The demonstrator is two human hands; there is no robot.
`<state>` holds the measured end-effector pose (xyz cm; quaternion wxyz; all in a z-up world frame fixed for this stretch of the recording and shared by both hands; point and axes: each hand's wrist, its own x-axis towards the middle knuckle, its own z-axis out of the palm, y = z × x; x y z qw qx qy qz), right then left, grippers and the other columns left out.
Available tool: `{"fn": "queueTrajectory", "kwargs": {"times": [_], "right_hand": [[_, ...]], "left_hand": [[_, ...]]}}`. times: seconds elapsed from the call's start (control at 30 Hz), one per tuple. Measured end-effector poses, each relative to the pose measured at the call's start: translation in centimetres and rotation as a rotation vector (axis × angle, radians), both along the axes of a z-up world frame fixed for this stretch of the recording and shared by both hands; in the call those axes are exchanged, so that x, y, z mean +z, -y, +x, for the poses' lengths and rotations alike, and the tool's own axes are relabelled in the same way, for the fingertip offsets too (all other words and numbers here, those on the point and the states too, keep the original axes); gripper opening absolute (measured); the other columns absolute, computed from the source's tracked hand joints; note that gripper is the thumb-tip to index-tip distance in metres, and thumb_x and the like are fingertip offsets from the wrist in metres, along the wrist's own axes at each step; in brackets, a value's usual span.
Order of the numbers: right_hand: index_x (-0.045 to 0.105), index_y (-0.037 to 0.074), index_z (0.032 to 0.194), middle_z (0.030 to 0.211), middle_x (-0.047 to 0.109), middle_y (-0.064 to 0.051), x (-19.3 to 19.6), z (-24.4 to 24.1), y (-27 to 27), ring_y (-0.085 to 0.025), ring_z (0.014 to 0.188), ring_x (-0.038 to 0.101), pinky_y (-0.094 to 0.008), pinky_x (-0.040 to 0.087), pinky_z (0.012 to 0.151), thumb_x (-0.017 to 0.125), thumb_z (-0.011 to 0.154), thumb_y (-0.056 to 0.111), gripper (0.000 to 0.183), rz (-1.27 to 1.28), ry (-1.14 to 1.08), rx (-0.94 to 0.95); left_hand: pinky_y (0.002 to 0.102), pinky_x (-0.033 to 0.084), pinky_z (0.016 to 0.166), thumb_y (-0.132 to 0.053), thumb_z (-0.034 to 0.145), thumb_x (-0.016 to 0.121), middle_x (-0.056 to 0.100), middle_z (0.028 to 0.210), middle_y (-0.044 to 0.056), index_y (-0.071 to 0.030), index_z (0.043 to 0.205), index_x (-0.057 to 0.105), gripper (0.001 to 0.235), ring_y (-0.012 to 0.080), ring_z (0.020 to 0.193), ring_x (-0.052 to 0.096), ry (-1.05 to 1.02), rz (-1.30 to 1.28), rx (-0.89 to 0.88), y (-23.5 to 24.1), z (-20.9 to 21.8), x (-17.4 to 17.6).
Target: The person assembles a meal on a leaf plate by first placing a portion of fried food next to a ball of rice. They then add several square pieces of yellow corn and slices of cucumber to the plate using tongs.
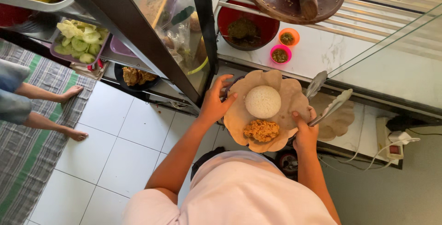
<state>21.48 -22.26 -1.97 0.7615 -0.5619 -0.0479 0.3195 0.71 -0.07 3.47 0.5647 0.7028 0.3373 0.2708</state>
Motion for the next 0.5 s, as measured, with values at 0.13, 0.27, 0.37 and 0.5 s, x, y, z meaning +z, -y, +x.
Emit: {"fn": "queueTrajectory", "kwargs": {"times": [0.13,0.27,0.37,0.5], "right_hand": [[0.044,0.000,0.145,0.122,0.066,-0.013,0.1,-0.4,-0.2,-0.023,0.109,0.067,-0.035,0.056,0.089,0.072,0.089,0.006,0.063,0.028,-0.036,-0.004],[0.044,0.000,0.144,0.122,0.066,-0.014,0.4,-0.6,-0.3,-0.024,0.108,0.067,-0.036,0.056,0.087,0.071,0.089,0.006,0.061,0.016,-0.024,0.014],[0.045,0.001,0.143,0.120,0.066,-0.014,0.7,-0.9,-0.1,-0.023,0.106,0.067,-0.036,0.056,0.086,0.071,0.089,0.006,0.061,-0.013,-0.036,-0.004],[0.045,0.003,0.143,0.120,0.065,-0.015,0.5,-0.8,-0.1,-0.023,0.105,0.067,-0.035,0.056,0.086,0.071,0.089,0.007,0.060,-0.029,-0.038,-0.031]], "left_hand": [[0.035,0.057,0.078,-0.012,0.090,0.077,0.072,0.108,0.012,-0.007,0.119,0.056,0.036,0.0273,0.090,0.072,-0.042,0.354,-0.056,-0.5,0.9,3.4],[0.043,0.055,0.079,-0.013,0.087,0.078,0.069,0.109,0.014,-0.007,0.114,0.054,0.037,0.0377,0.099,0.068,-0.046,0.625,-0.105,-1.5,2.1,4.6],[0.046,0.053,0.075,-0.016,0.085,0.079,0.068,0.102,0.014,-0.007,0.109,0.055,0.034,0.0380,0.091,0.067,-0.131,0.634,-0.132,-1.9,2.5,4.8],[0.048,0.051,0.072,-0.019,0.084,0.082,0.068,0.090,0.014,-0.006,0.095,0.059,0.029,0.0384,0.084,0.066,-0.229,0.657,-0.123,-2.1,3.1,4.3]]}}
